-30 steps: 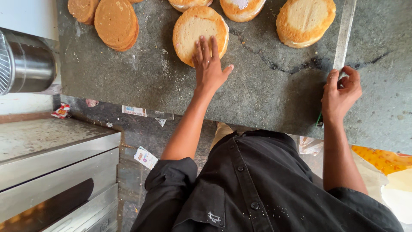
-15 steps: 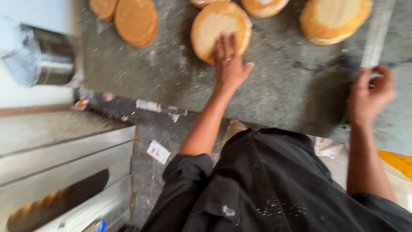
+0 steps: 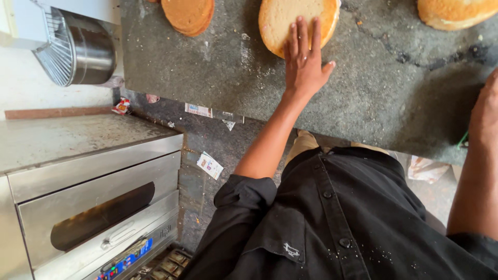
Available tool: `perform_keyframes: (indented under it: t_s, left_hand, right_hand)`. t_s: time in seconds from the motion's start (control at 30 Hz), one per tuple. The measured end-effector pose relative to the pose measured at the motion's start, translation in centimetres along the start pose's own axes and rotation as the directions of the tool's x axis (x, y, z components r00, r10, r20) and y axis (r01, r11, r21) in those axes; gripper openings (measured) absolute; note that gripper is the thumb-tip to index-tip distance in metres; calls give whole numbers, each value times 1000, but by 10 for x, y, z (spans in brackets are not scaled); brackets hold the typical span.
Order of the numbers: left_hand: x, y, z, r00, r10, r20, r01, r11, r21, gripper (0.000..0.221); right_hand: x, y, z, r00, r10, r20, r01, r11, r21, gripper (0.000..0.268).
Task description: The person spreads cream onto several small cake layers with a spatula, stacks the layers, and moves a finished cake stack to another area.
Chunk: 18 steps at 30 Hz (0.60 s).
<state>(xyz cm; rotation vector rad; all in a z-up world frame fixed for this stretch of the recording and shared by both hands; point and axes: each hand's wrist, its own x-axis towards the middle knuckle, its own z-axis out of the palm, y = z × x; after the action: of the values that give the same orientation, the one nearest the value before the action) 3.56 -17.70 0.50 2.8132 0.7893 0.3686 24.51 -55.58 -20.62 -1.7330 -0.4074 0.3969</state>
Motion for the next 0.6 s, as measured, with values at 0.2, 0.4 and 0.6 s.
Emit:
perform_keyframes:
  t_s: [0.2, 0.4, 0.6]
  left_hand:
    - [0, -8, 16, 998, 22, -51, -20, 999, 25, 125]
    - [4, -23, 11, 997, 68, -25, -69, 997, -18, 119]
    - [12, -49, -22, 997, -17, 73, 39, 947, -319, 77]
  right_hand:
    - [-24, -34, 1, 970, 196, -141, -213, 971, -111, 57]
    - [-23, -68, 2, 922, 302, -244, -335, 936, -107, 47]
    - [-23, -115, 18, 906, 255, -338, -292, 955, -61, 47]
